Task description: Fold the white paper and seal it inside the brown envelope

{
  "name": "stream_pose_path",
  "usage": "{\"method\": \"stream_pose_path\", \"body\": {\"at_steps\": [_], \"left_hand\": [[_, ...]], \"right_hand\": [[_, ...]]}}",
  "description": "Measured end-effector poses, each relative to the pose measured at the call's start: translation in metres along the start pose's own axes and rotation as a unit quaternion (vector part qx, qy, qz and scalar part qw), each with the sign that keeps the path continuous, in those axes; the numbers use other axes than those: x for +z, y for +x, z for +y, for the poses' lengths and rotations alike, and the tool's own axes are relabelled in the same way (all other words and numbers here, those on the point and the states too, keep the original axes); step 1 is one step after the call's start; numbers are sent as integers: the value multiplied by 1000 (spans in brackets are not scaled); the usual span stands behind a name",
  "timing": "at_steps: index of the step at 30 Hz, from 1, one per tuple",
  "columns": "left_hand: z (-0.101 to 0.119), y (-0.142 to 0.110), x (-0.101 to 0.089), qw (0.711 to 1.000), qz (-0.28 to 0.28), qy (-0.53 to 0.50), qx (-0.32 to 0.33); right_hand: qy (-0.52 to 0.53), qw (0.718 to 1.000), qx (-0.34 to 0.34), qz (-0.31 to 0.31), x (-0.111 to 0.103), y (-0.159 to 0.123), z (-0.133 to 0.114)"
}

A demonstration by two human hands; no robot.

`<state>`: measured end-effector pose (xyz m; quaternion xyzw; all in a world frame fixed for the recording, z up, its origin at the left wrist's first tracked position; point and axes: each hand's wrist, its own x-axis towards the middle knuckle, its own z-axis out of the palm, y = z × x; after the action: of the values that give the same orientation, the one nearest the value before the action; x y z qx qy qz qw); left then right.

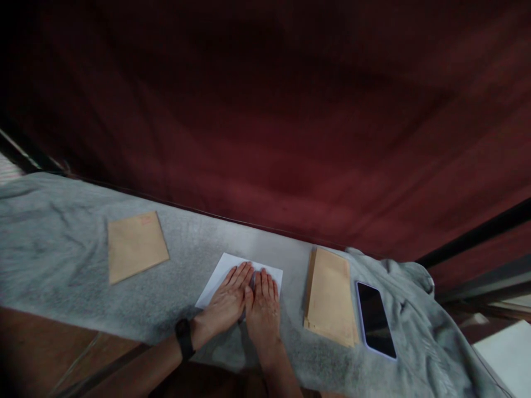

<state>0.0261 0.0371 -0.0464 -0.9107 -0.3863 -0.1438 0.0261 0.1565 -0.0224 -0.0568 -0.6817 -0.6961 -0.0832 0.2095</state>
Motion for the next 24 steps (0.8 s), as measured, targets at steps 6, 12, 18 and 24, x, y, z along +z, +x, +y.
{"method": "stream_pose_path", "body": {"at_steps": [6, 12, 18, 24], "left_hand": [[4, -7, -1, 1000, 11, -16, -3], [12, -23, -8, 1000, 12, -12, 12], [19, -38, -8, 999, 26, -25, 4], [30, -49, -13, 999, 26, -31, 30]], "right_hand": [[0, 999, 15, -39, -9, 6, 0], [2, 996, 28, -86, -20, 13, -1], [21, 988, 73, -134, -32, 26, -2], [77, 983, 36, -164, -32, 35, -6]]}}
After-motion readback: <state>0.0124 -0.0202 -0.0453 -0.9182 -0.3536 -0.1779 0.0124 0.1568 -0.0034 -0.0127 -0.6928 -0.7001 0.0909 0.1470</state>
